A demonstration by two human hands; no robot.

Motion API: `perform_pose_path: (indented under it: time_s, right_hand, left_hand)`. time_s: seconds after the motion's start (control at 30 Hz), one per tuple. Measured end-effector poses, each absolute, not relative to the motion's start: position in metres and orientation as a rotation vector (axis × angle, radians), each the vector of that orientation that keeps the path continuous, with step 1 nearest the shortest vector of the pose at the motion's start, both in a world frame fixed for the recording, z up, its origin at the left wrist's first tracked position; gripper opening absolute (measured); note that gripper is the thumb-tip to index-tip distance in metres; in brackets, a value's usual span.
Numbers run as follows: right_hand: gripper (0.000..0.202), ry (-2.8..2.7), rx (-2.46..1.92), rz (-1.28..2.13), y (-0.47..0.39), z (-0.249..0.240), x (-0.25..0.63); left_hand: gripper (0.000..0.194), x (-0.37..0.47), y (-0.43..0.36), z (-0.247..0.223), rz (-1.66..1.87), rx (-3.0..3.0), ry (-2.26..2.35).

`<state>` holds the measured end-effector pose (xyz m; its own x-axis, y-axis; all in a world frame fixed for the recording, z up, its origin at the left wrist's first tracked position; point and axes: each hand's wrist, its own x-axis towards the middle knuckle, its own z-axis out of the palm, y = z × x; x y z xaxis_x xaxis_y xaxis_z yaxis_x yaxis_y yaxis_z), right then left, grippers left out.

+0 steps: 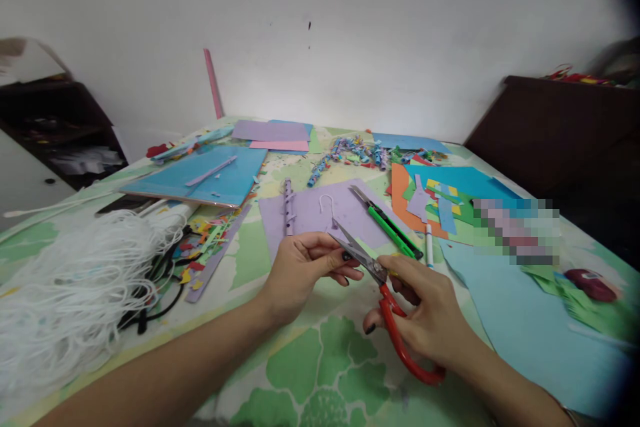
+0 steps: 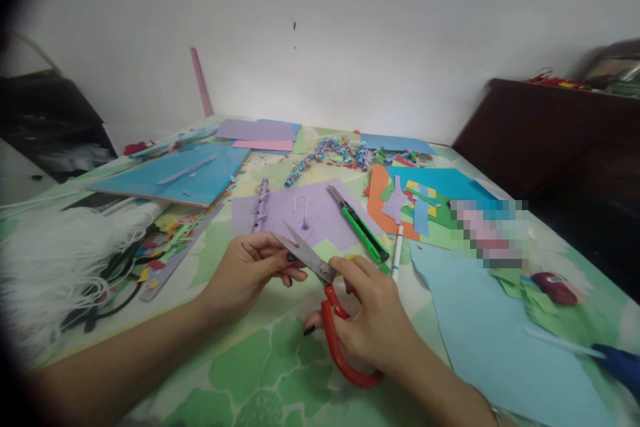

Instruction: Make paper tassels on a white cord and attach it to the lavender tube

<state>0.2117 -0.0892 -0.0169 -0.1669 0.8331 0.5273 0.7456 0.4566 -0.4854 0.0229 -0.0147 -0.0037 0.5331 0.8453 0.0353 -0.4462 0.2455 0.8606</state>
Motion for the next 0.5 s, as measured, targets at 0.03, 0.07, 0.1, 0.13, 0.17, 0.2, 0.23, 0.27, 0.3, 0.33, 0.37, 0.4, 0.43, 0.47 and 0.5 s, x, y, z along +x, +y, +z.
perform_pose_path:
  time_s: [0.03, 0.07, 0.1, 0.13, 0.17, 0.2, 0.23, 0.27, 0.3, 0.33, 0.37, 0.4, 0.43, 0.47, 0.5]
  right_hand:
    - [0.053, -1.939, -1.315, 0.151, -0.0893, -0.0173, 0.2119]
    - [0.052, -1.941, -1.307, 0.161, -0.0894, -0.0176, 0.2122]
    - [0.052, -1.940, -1.301, 0.171, -0.0895, -0.0178, 0.2125]
    - [0.051, -1.939, -1.297, 0.178, -0.0896, -0.0180, 0.2128]
    - [0.051, -1.937, -1.295, 0.184, -0.0897, -0.0180, 0.2130]
    - [0.051, -1.932, -1.294, 0.186, -0.0898, -0.0178, 0.2131]
    - [0.051, -1.927, -1.294, 0.189, -0.0899, -0.0175, 0.2131]
    - [0.051, -1.924, -1.295, 0.193, -0.0899, -0.0171, 0.2131]
    - [0.052, -1.927, -1.294, 0.195, -0.0898, -0.0167, 0.2130]
    - [0.052, -1.932, -1.288, 0.193, -0.0897, -0.0163, 0.2129]
    - [0.052, -1.939, -1.278, 0.184, -0.0896, -0.0160, 0.2129]
    - [0.053, -1.947, -1.268, 0.168, -0.0895, -0.0158, 0.2129]
    - [0.053, -1.956, -1.259, 0.147, -0.0894, -0.0158, 0.2129]
    - [0.054, -1.959, -1.252, 0.125, -0.0893, -0.0159, 0.2130]
    - [0.054, -1.961, -1.246, 0.108, -0.0893, -0.0162, 0.2130]
  left_hand:
    - [0.010, 0.0227, -0.0144, -0.0037, 0.933, 0.968, 0.492]
    - [0.009, 0.0224, -0.0141, -0.0036, 0.938, 0.974, 0.493]
    - [0.009, 0.0221, -0.0138, -0.0035, 0.944, 0.983, 0.495]
    - [0.008, 0.0219, -0.0137, -0.0031, 0.950, 0.996, 0.498]
    - [0.007, 0.0217, -0.0136, -0.0027, 0.957, 1.014, 0.502]
    - [0.006, 0.0215, -0.0136, -0.0021, 0.964, 1.035, 0.507]
    - [0.005, 0.0213, -0.0137, -0.0013, 0.970, 1.058, 0.514]
    - [0.004, 0.0211, -0.0139, -0.0004, 0.976, 1.078, 0.524]
    - [0.003, 0.0208, -0.0141, 0.0006, 0.982, 1.094, 0.535]
    - [0.002, 0.0205, -0.0144, 0.0015, 0.987, 1.106, 0.547]
    - [0.001, 0.0202, -0.0148, 0.0023, 0.990, 1.116, 0.561]
    - [0.002, 0.0198, -0.0151, 0.0030, 0.991, 1.127, 0.574]
    - [0.002, 0.0193, -0.0153, 0.0035, 0.992, 1.136, 0.583]
    - [0.002, 0.0189, -0.0154, 0.0039, 0.992, 1.145, 0.589]
    - [0.002, 0.0185, -0.0154, 0.0040, 0.991, 1.153, 0.593]
